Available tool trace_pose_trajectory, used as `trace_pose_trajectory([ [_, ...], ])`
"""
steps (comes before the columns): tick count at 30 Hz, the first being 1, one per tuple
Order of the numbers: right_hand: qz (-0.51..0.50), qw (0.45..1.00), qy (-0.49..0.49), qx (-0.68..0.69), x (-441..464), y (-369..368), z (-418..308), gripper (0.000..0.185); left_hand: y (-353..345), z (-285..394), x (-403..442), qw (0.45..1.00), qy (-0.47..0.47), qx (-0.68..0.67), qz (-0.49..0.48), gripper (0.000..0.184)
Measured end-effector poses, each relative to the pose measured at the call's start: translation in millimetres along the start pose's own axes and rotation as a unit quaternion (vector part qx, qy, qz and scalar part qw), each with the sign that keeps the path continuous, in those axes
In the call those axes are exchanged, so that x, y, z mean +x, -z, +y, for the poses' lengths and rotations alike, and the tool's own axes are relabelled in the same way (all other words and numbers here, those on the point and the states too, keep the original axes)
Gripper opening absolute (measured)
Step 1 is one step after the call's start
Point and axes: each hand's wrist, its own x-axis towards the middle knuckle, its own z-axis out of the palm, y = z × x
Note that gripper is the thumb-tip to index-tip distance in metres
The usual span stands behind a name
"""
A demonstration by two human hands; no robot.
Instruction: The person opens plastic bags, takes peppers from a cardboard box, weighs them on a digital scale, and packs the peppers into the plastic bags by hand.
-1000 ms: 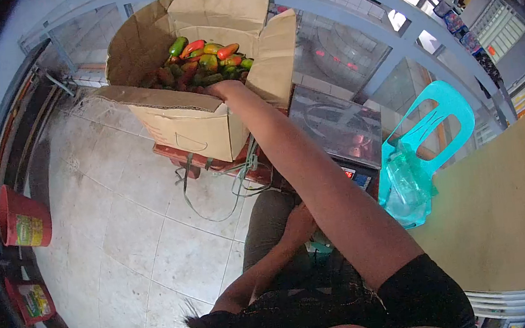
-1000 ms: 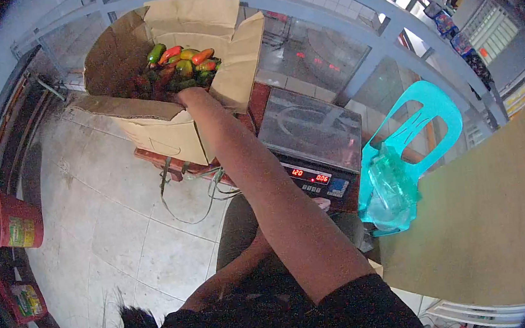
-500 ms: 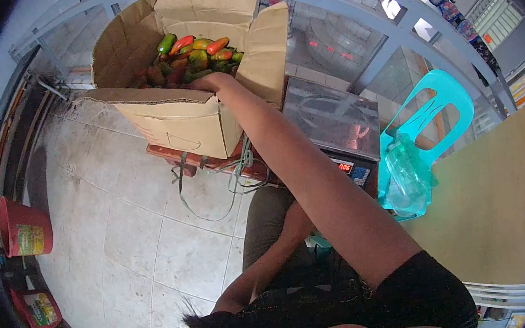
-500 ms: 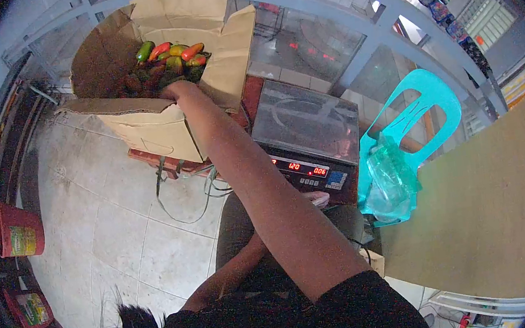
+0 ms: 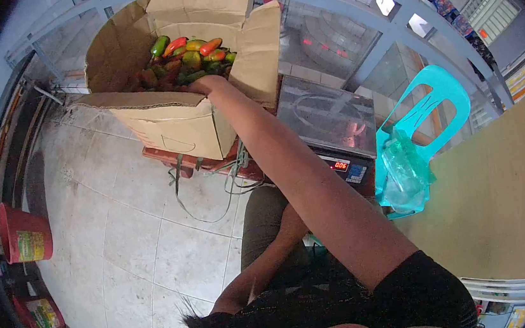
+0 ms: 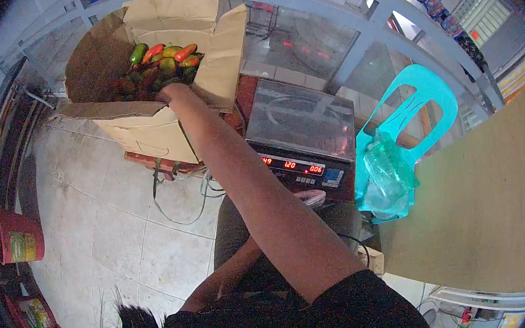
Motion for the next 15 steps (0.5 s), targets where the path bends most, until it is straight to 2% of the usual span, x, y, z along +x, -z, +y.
trace_pose_trajectory([
  [1,0.037,0.999,0.014,0.021,3.8,-7.7,5.4,0.041,-0.6,1.3,0.7,1.000,0.012,-0.005,-0.005,0.043],
  [4,-0.090,0.995,0.036,0.033,62.2,-25.9,32.4,0.040,-11.0,-12.1,1.0,1.000,-0.006,0.008,0.003,0.043],
  [6,-0.038,0.995,-0.046,0.084,0.8,1.7,-9.4,0.041,-18.2,-20.7,0.0,0.999,-0.027,0.026,0.013,0.042],
  [8,-0.052,0.990,-0.087,0.103,-10.6,8.7,-18.6,0.043,-22.9,-22.3,-0.1,0.998,-0.039,0.041,0.024,0.040],
  [10,-0.130,0.984,-0.083,0.091,41.8,-10.2,8.8,0.048,-22.9,-22.7,1.3,0.996,-0.052,0.060,0.038,0.039],
  [11,-0.125,0.981,-0.073,0.131,53.9,-18.8,15.3,0.047,-21.7,-23.2,1.4,0.995,-0.058,0.069,0.044,0.038],
  [12,-0.120,0.976,-0.064,0.169,70.0,-30.9,26.9,0.047,-15.5,-15.2,1.8,0.999,-0.016,0.037,0.019,0.038],
  [14,-0.067,0.979,-0.019,0.190,52.8,-29.8,21.8,0.044,1.4,9.2,2.9,0.997,0.069,-0.032,-0.031,0.039],
  [15,-0.019,0.985,0.017,0.172,32.5,-28.3,23.9,0.042,1.2,9.7,1.9,0.997,0.063,-0.016,-0.035,0.038],
])
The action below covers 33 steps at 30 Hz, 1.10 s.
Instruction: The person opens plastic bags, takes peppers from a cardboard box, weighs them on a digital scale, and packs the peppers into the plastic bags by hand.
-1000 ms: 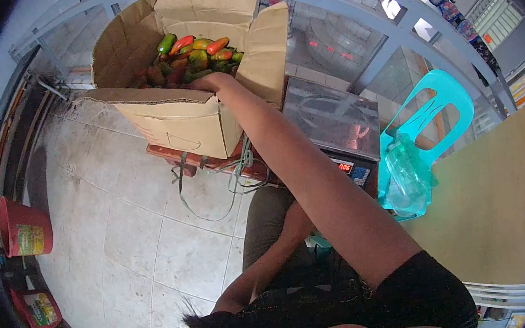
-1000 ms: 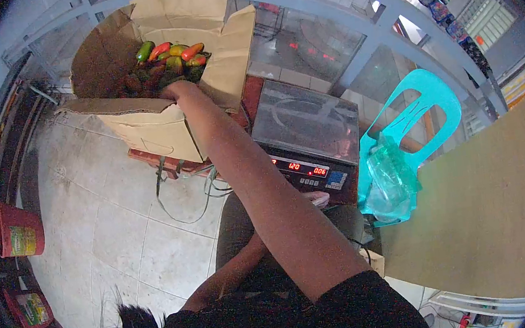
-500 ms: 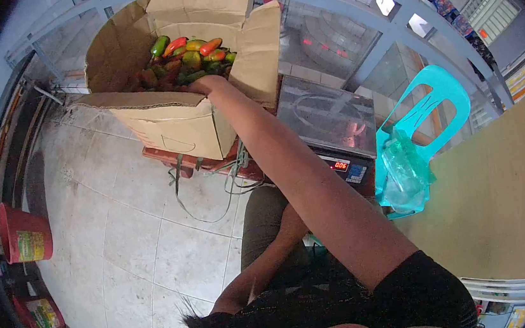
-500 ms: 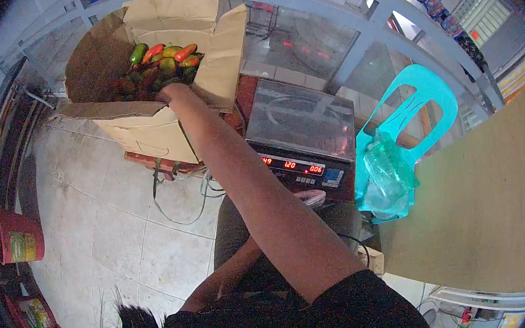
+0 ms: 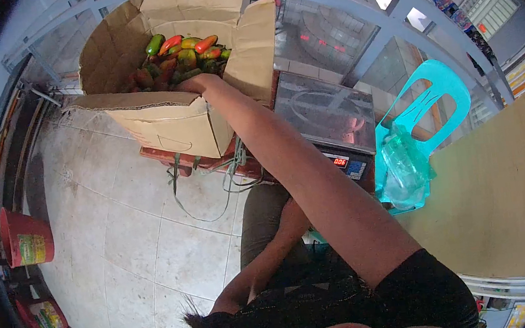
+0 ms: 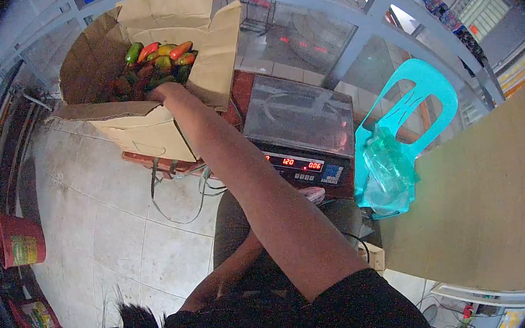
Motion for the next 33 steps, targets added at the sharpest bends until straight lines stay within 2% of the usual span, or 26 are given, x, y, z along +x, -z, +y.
trace_pose_trajectory([
  [1,0.041,0.998,0.044,-0.021,-31.6,5.1,-17.8,0.040,-0.1,0.2,-0.5,1.000,-0.006,0.017,-0.002,0.038],
  [3,0.023,0.990,0.024,-0.134,-74.2,18.3,-61.9,0.036,2.1,2.4,0.5,0.999,-0.005,0.043,-0.018,0.038],
  [5,0.023,0.986,-0.005,-0.164,-63.0,15.3,-61.8,0.034,5.5,6.3,3.9,0.997,0.007,0.060,-0.047,0.038],
  [10,-0.013,0.995,0.004,-0.099,-13.1,7.2,-31.6,0.034,-5.4,-10.3,2.7,0.997,-0.015,0.072,-0.022,0.038],
  [14,-0.014,0.997,0.008,-0.078,-12.7,10.1,-29.2,0.034,-20.1,-32.9,4.2,0.991,-0.059,0.121,0.009,0.038],
  [17,-0.008,0.998,0.022,-0.065,-5.9,6.8,-25.6,0.034,-29.6,-42.7,2.5,0.992,-0.072,-0.079,0.061,0.040],
  [20,-0.005,0.998,0.036,-0.048,13.7,2.5,-15.7,0.034,-30.7,-53.0,7.9,0.985,-0.122,0.124,0.017,0.039],
  [24,-0.015,0.999,0.031,-0.018,31.5,3.4,1.1,0.034,-46.2,-70.2,15.4,0.993,-0.112,0.034,0.019,0.040],
  [27,-0.028,0.999,0.031,0.014,55.1,1.5,16.8,0.034,-28.4,-43.9,6.3,0.993,-0.095,0.068,0.021,0.043],
  [29,0.011,0.994,-0.026,-0.105,-28.1,29.3,-67.8,0.030,-17.8,-32.2,2.3,0.992,-0.083,0.093,0.025,0.045],
  [30,0.006,0.998,-0.020,0.059,-25.3,26.0,-53.6,0.030,-32.0,-50.6,5.5,0.997,-0.070,0.012,0.025,0.045],
  [31,0.002,0.975,-0.013,0.223,-14.6,19.9,-26.4,0.030,-57.1,-83.7,13.1,0.996,-0.057,-0.068,0.025,0.045],
  [33,-0.006,0.991,-0.056,0.120,-9.5,16.5,-26.4,0.030,-64.3,-93.4,15.5,0.987,-0.045,-0.152,0.020,0.045],
])
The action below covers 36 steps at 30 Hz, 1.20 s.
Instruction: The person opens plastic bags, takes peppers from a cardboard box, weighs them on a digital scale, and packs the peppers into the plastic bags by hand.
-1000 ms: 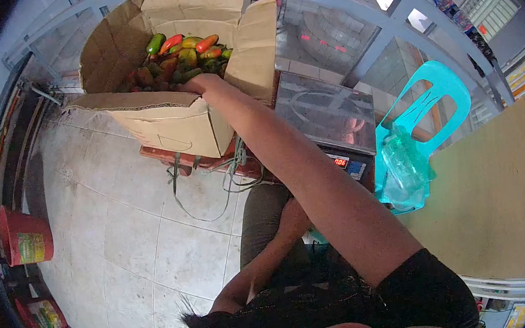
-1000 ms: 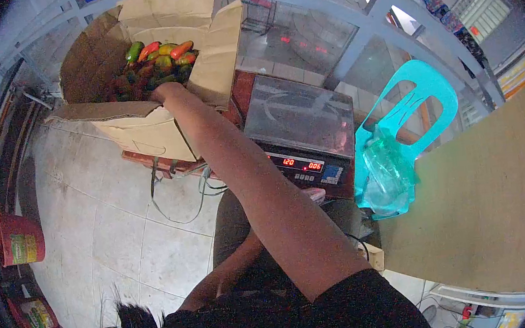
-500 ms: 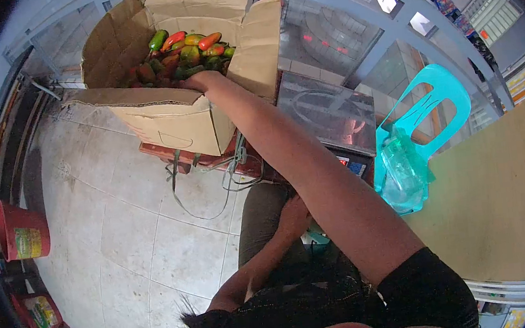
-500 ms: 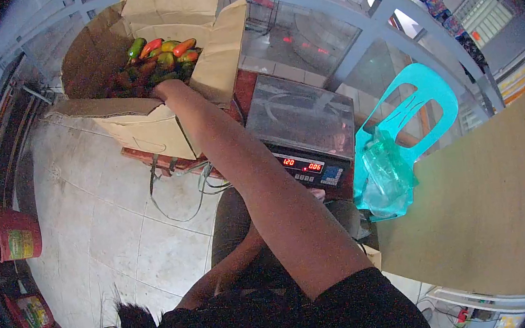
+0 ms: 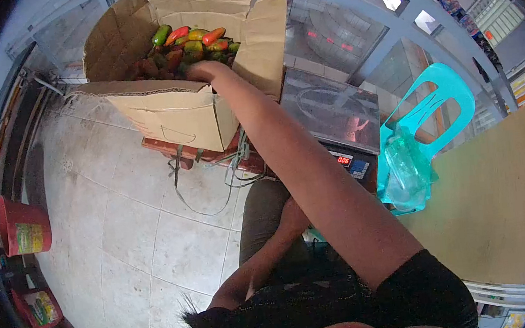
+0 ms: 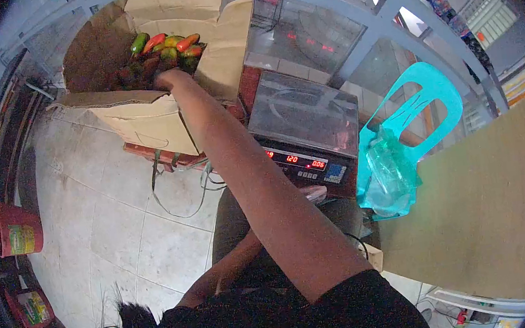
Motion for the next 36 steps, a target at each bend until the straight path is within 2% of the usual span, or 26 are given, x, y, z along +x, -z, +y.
trace_pose_trajectory([
  [1,-0.002,0.998,-0.022,-0.051,3.0,-1.6,0.5,0.031,-1.1,-6.4,-0.5,1.000,-0.002,-0.003,-0.005,0.044],
  [3,-0.017,0.994,-0.014,-0.106,0.8,0.0,3.9,0.031,10.4,24.4,-2.4,0.998,0.020,0.053,-0.022,0.042],
  [5,-0.018,0.987,0.069,-0.146,17.9,0.5,22.3,0.033,32.9,93.8,-0.3,0.982,0.062,0.171,-0.043,0.040],
  [7,0.005,0.977,0.153,-0.152,42.1,-5.4,48.3,0.036,21.8,65.2,-2.6,0.985,-0.034,0.170,0.013,0.037],
  [8,0.029,0.970,0.196,-0.137,40.4,-11.8,47.7,0.036,20.0,60.3,-3.5,0.984,-0.054,0.167,0.025,0.036],
  [10,0.047,0.962,0.219,-0.155,38.5,-15.8,44.9,0.036,19.2,57.5,-5.4,0.985,-0.066,0.159,0.031,0.033],
  [12,0.038,0.959,0.178,-0.218,28.8,-14.1,29.8,0.035,21.3,64.1,-5.1,0.986,-0.052,0.157,0.027,0.030],
  [14,-0.013,0.976,0.110,-0.187,26.1,-12.1,26.1,0.036,22.7,70.4,-6.1,0.986,-0.035,0.162,0.025,0.028],
  [17,-0.003,0.969,0.097,-0.227,-30.2,-5.8,-2.4,0.037,24.9,66.3,-3.7,0.959,-0.054,0.276,-0.032,0.027],
  [20,-0.014,0.969,0.134,-0.208,-36.4,-6.6,0.8,0.035,20.5,69.7,-3.0,0.969,-0.051,0.242,0.015,0.026],
  [22,-0.075,0.983,0.074,-0.152,-7.2,-7.4,9.6,0.032,20.8,68.4,-5.5,0.973,-0.057,0.221,0.020,0.026],
  [23,-0.121,0.986,0.001,-0.117,15.2,-5.7,6.5,0.030,20.8,67.6,-6.5,0.976,-0.060,0.209,0.022,0.026],
  [25,-0.135,0.987,-0.044,-0.080,24.5,-6.6,14.0,0.029,17.4,52.3,-4.8,0.995,-0.029,0.095,0.007,0.026],
  [27,-0.090,0.994,-0.006,-0.064,32.8,-7.2,24.6,0.030,20.9,56.3,-3.5,0.992,-0.026,0.126,-0.008,0.026],
  [29,-0.085,0.996,-0.016,-0.014,43.8,-5.7,26.4,0.029,24.4,64.4,-3.3,0.953,-0.051,0.297,-0.019,0.026],
  [31,-0.121,0.991,-0.044,0.021,53.4,-5.1,29.5,0.028,25.4,71.0,-6.5,0.974,-0.037,0.224,-0.006,0.027],
  [32,-0.150,0.987,-0.055,0.021,30.4,0.7,13.8,0.028,24.9,71.7,-7.8,0.982,-0.029,0.186,0.001,0.027],
  [35,-0.094,0.993,-0.042,-0.056,-14.2,11.0,-22.4,0.048,25.2,71.8,-7.0,0.967,-0.030,0.252,-0.017,0.026],
  [36,-0.041,0.988,-0.024,-0.146,-47.2,11.4,-54.5,0.054,24.5,72.2,-6.8,0.969,-0.021,0.245,-0.018,0.025],
])
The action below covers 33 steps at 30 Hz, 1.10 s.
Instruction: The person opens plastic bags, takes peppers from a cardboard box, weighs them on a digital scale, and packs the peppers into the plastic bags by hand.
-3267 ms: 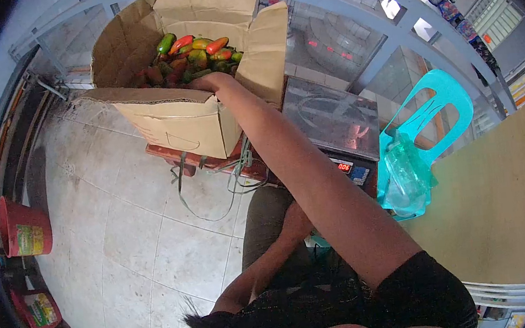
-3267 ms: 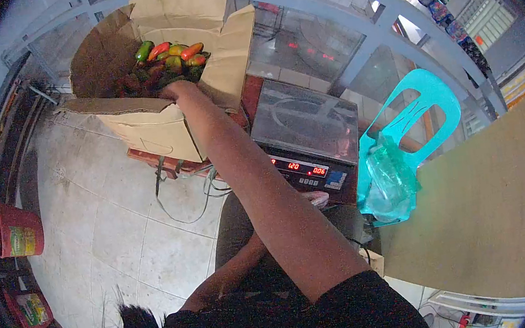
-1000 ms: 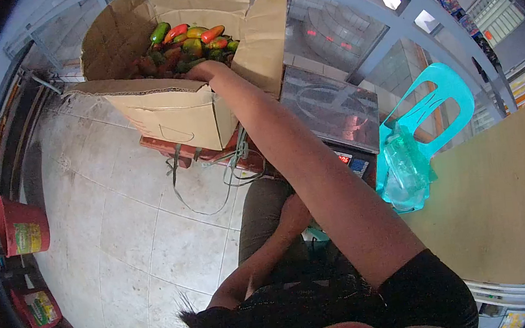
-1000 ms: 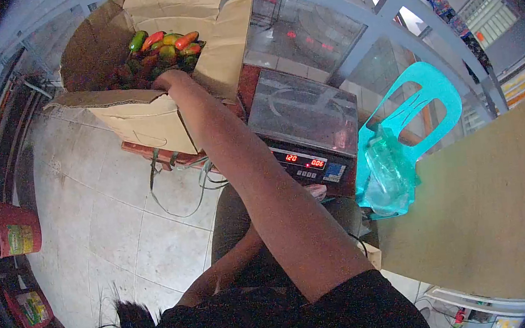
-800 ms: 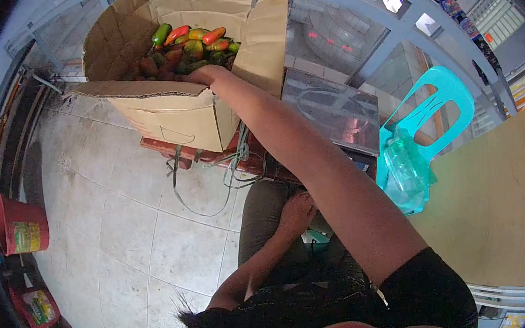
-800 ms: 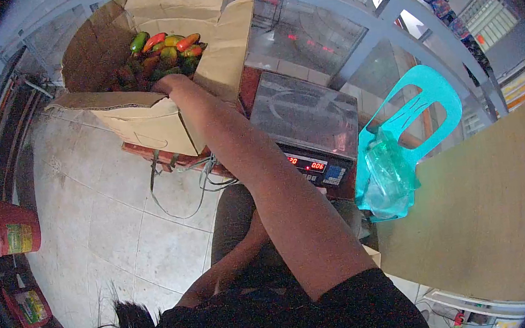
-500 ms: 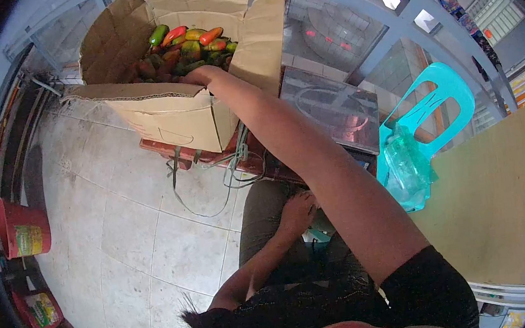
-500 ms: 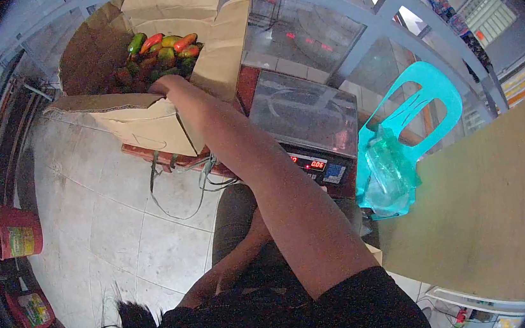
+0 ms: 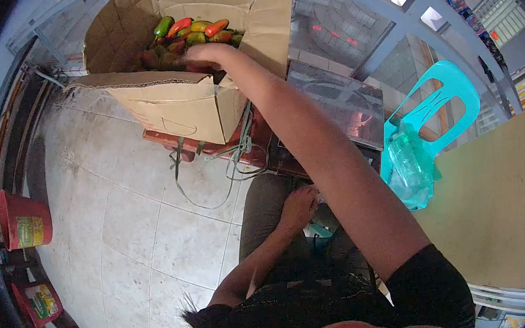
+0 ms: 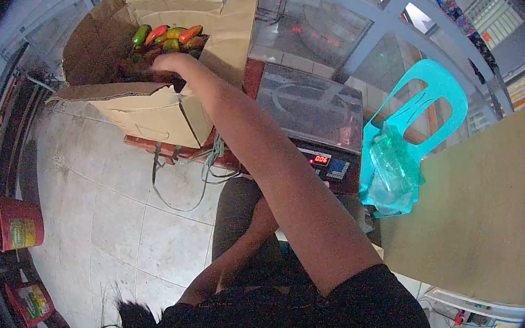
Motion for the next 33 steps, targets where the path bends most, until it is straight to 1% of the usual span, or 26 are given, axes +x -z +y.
trace_pose_trajectory([
  [3,0.124,0.991,0.033,0.023,-7.2,7.4,-0.6,0.068,-2.4,-0.3,2.3,1.000,0.015,-0.003,-0.008,0.022],
  [5,0.196,0.968,0.034,0.151,-6.6,10.7,-4.9,0.061,-10.9,-8.0,5.6,1.000,0.015,0.019,-0.012,0.020],
  [6,0.149,0.939,0.071,0.303,-13.0,15.0,-6.7,0.055,-13.9,-12.9,6.1,0.999,-0.015,0.033,0.000,0.019],
  [7,0.098,0.884,0.106,0.446,-20.1,24.0,-8.8,0.048,-16.6,-18.1,6.3,0.998,-0.046,0.046,0.011,0.019],
  [8,0.108,0.882,0.111,0.445,-31.5,34.5,-16.3,0.045,-18.1,-20.7,5.3,0.995,-0.077,0.060,0.022,0.019],
  [9,0.118,0.880,0.118,0.445,-43.8,45.8,-22.3,0.042,-18.0,-20.1,3.3,0.995,-0.075,0.065,0.026,0.020],
  [11,0.142,0.876,0.177,0.426,-75.8,68.5,-27.0,0.047,-17.0,-17.3,3.5,0.994,-0.075,0.076,0.035,0.022],
  [14,0.084,0.865,0.218,0.444,-146.2,109.2,-13.0,0.039,-1.1,-0.1,3.3,0.994,-0.057,0.094,-0.023,0.020],
  [15,0.068,0.860,0.231,0.450,-170.3,119.4,-1.4,0.037,-4.0,-0.6,1.0,0.993,-0.071,0.093,-0.002,0.020],
  [17,0.158,0.881,0.242,0.376,-208.9,132.0,36.7,0.046,-11.5,-3.9,-0.8,0.990,-0.099,0.091,0.041,0.020],
  [18,0.202,0.886,0.245,0.336,-225.2,134.9,58.3,0.051,-11.5,-2.7,-1.1,0.990,-0.103,0.096,0.025,0.020],
  [20,0.251,0.901,0.155,0.317,-253.3,132.4,103.6,0.057,-11.2,1.5,1.4,0.988,-0.110,0.108,-0.002,0.020],
  [21,0.274,0.904,0.111,0.308,-263.3,128.4,126.7,0.060,-13.9,2.4,1.5,0.988,-0.112,0.106,0.003,0.020],
  [23,0.314,0.919,0.039,0.236,-275.1,115.6,171.2,0.064,-21.6,0.3,0.6,0.988,-0.114,0.104,0.015,0.019],
  [25,0.302,0.944,-0.028,0.131,-264.9,114.6,222.5,0.065,-27.9,-3.5,3.1,0.986,-0.118,0.119,0.008,0.018],
  [26,0.337,0.939,-0.029,-0.064,-261.2,108.8,238.1,0.056,-29.8,-4.7,3.9,0.985,-0.119,0.127,0.005,0.017],
  [27,0.357,0.898,-0.031,-0.256,-255.0,100.0,249.7,0.046,-29.8,-4.2,4.1,0.984,-0.124,0.129,0.005,0.017],
  [28,0.362,0.822,-0.034,-0.438,-250.1,91.6,261.6,0.036,-29.6,-4.1,3.7,0.983,-0.128,0.130,0.006,0.017],
  [31,0.423,0.722,-0.009,-0.548,-237.7,67.8,301.8,0.029,-29.1,-1.1,4.1,0.984,-0.118,0.132,0.009,0.017],
  [33,0.378,0.754,-0.062,-0.533,-244.2,57.8,288.6,0.030,-29.7,-2.5,4.2,0.985,-0.106,0.139,0.001,0.020],
])
